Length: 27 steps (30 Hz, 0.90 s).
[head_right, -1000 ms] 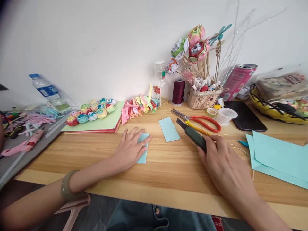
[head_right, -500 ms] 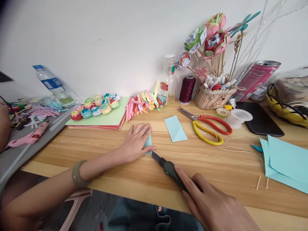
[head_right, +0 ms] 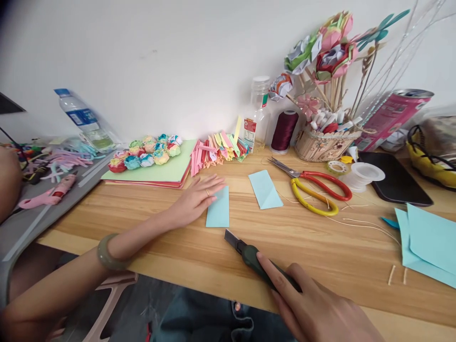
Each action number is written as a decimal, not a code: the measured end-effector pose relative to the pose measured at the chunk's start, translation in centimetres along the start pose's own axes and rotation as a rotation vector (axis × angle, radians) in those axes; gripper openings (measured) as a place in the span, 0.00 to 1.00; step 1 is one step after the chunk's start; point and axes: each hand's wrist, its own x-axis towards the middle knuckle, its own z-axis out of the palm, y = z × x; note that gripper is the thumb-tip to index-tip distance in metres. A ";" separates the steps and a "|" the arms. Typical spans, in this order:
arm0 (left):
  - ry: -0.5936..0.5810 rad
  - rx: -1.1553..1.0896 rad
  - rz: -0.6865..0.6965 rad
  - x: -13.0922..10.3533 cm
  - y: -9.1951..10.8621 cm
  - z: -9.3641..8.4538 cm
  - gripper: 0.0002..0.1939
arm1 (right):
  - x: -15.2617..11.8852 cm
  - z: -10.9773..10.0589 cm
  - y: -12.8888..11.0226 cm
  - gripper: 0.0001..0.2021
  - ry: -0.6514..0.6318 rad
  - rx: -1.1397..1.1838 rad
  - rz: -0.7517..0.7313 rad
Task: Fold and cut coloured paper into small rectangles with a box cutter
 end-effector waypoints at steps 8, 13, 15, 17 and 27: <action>-0.207 0.066 -0.030 0.1 0.1 0.9 0.24 | 0.3 0.4 0.2 0.23 -0.019 -0.041 -0.019; -0.218 0.095 -0.013 0.0 0.0 0.9 0.24 | 0.9 0.5 0.2 0.23 -0.003 -0.086 -0.022; -0.223 0.103 -0.012 0.0 0.1 0.8 0.25 | 1.1 0.6 0.3 0.23 -0.004 -0.090 -0.023; -0.230 0.115 -0.010 0.0 0.2 0.9 0.25 | 1.2 0.6 0.3 0.24 -0.007 -0.095 -0.029; -0.261 0.191 -0.001 0.1 0.0 1.3 0.26 | 1.1 1.3 -0.2 0.29 -0.095 -0.220 -0.086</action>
